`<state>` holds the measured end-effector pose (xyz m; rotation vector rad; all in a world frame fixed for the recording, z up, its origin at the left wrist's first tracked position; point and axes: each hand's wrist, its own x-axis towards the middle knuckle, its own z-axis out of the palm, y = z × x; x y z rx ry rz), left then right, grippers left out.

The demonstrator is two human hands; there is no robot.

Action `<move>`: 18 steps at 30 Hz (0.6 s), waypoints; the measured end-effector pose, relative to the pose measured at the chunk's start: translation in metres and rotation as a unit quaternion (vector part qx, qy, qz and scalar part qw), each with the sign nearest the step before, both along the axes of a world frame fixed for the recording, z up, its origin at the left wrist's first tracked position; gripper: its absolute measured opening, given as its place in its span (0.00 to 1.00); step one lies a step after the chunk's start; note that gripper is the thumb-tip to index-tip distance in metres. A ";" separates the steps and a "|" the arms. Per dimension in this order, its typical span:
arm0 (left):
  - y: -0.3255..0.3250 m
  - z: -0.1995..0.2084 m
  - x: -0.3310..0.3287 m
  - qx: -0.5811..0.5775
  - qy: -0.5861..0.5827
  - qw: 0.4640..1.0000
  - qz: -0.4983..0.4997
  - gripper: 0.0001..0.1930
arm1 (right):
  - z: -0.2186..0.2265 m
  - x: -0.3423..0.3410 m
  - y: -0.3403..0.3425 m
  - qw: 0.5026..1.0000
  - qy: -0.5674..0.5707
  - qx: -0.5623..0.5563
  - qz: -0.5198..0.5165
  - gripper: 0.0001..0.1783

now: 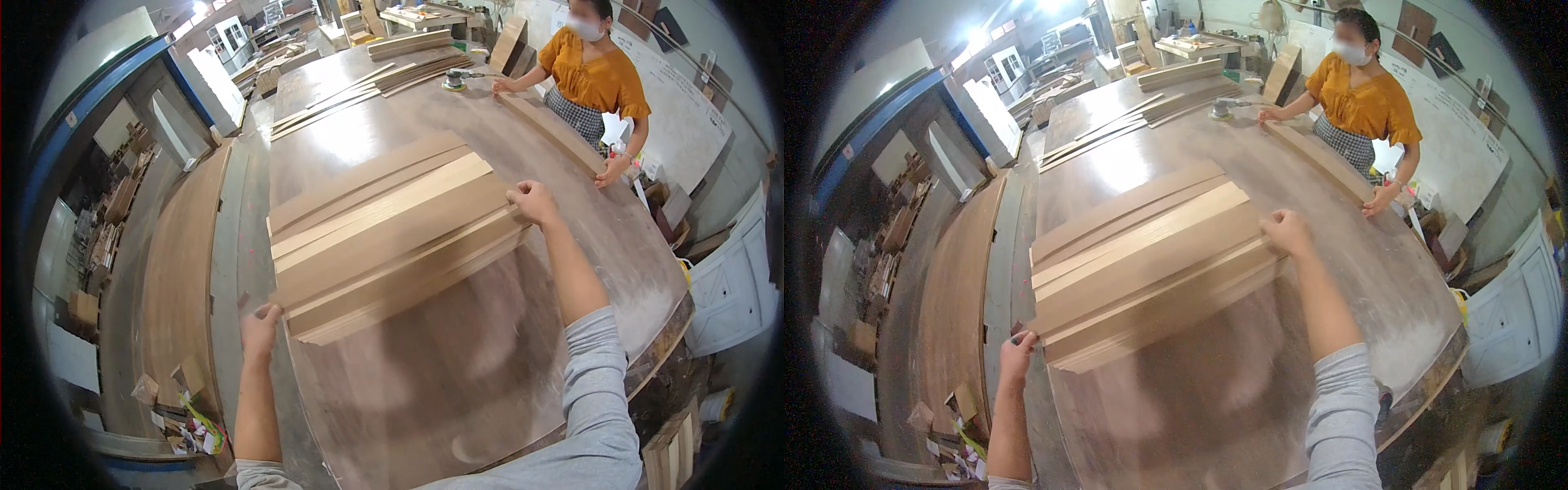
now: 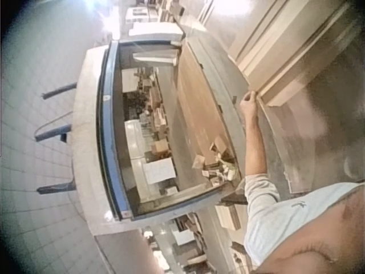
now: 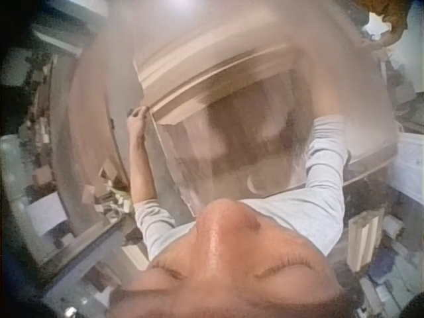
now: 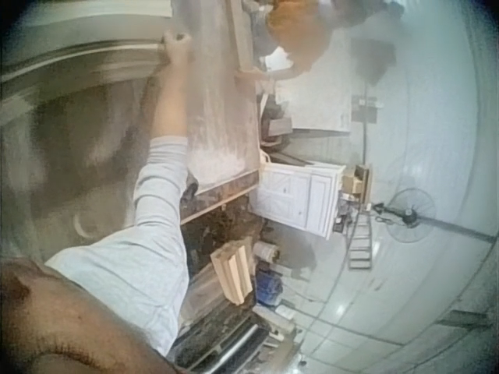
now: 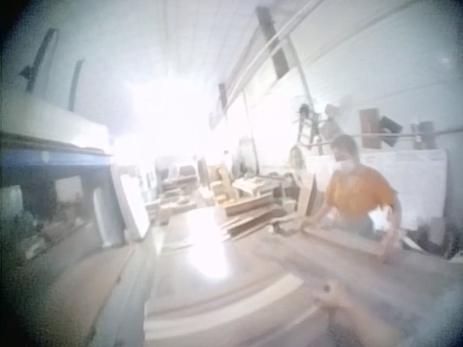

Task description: Sanding wood planks using a hand-held power sander and organizing them on a workbench.

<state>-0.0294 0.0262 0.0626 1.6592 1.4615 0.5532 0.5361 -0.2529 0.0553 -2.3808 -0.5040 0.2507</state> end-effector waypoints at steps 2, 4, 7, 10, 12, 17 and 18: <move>-0.004 -0.002 0.002 -0.009 0.009 1.000 0.004 0.23 | -0.007 -0.001 -0.002 0.999 0.007 -0.038 0.001 0.36; -0.008 -0.002 0.004 -0.002 0.003 1.000 -0.005 0.23 | -0.014 -0.001 -0.002 0.999 0.006 -0.044 -0.007 0.36; -0.013 -0.002 0.006 -0.005 0.010 1.000 -0.006 0.23 | -0.023 0.001 -0.001 0.999 0.001 -0.042 -0.007 0.35; -0.016 -0.003 0.007 -0.005 0.005 1.000 -0.008 0.22 | -0.030 0.006 -0.003 1.000 0.016 0.007 0.014 0.35; -0.018 -0.006 0.007 -0.005 0.024 1.000 0.003 0.21 | -0.034 0.007 -0.003 0.999 0.022 0.045 0.020 0.32; -0.030 -0.028 0.012 0.015 -0.048 0.999 0.020 0.20 | -0.056 -0.008 0.001 0.994 -0.087 0.027 -0.052 0.32; -0.032 -0.033 0.015 0.022 -0.075 0.997 0.028 0.20 | -0.059 -0.013 0.004 0.992 -0.096 0.064 -0.051 0.31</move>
